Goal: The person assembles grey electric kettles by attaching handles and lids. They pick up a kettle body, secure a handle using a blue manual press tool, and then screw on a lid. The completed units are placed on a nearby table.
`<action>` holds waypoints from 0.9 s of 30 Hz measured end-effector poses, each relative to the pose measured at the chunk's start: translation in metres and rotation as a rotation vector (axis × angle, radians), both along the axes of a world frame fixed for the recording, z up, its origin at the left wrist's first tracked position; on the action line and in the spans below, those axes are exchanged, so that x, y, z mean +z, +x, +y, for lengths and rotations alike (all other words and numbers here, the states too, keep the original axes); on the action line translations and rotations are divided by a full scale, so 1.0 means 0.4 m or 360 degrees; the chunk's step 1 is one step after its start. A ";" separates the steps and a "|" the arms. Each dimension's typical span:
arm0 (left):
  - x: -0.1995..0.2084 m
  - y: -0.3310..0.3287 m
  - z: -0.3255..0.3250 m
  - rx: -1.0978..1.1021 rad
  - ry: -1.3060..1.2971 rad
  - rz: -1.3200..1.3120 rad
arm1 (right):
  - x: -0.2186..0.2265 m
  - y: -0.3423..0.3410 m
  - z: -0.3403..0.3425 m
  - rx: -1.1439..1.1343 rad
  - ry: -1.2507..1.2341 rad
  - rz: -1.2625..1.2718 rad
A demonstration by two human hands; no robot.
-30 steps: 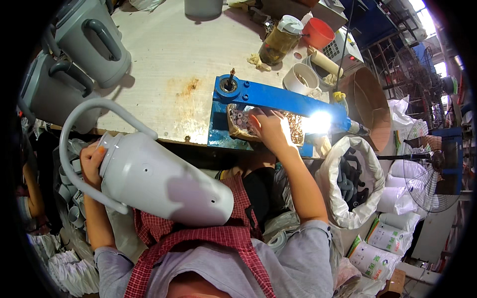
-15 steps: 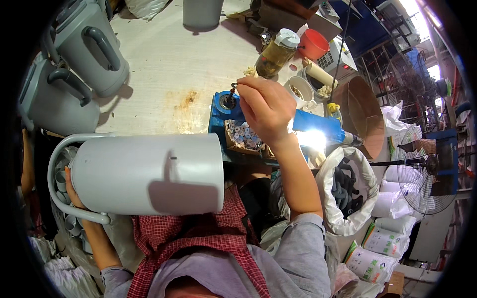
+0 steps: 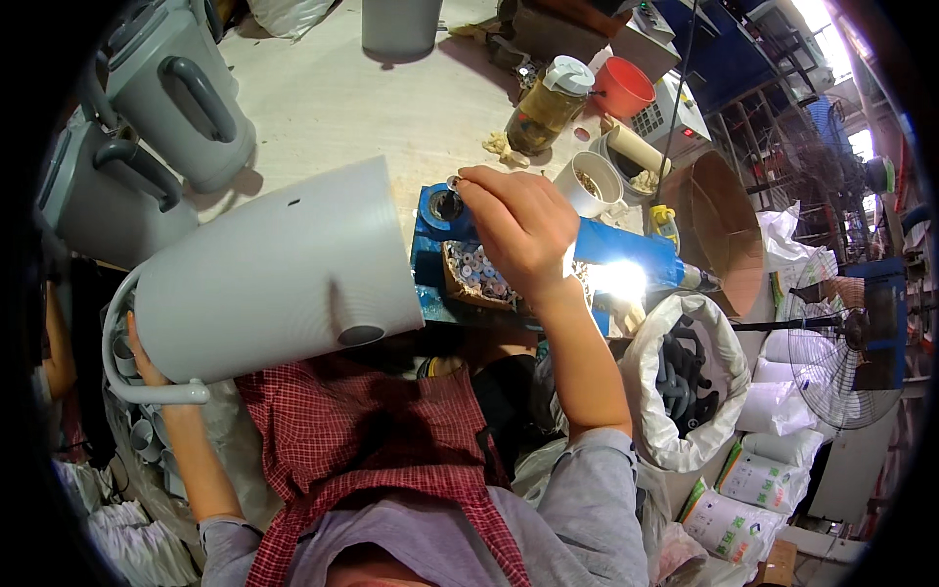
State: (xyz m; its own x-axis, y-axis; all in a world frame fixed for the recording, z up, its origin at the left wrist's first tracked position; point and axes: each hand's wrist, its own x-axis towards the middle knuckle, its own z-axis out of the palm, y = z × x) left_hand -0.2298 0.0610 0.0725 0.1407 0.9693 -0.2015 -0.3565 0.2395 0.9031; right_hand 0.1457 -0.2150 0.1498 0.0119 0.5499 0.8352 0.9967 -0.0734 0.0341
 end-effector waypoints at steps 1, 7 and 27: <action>0.003 0.018 -0.001 -0.0018 -0.0008 -0.0043 | 0.003 -0.008 -0.008 0.0017 0.0036 0.0139; 0.016 0.213 -0.027 -0.0174 0.0284 0.0172 | -0.021 -0.092 -0.162 0.0144 -0.0024 0.1494; -0.032 0.574 -0.282 -0.1368 0.0676 -0.0093 | -0.185 0.021 -0.426 -0.0001 0.1184 0.2028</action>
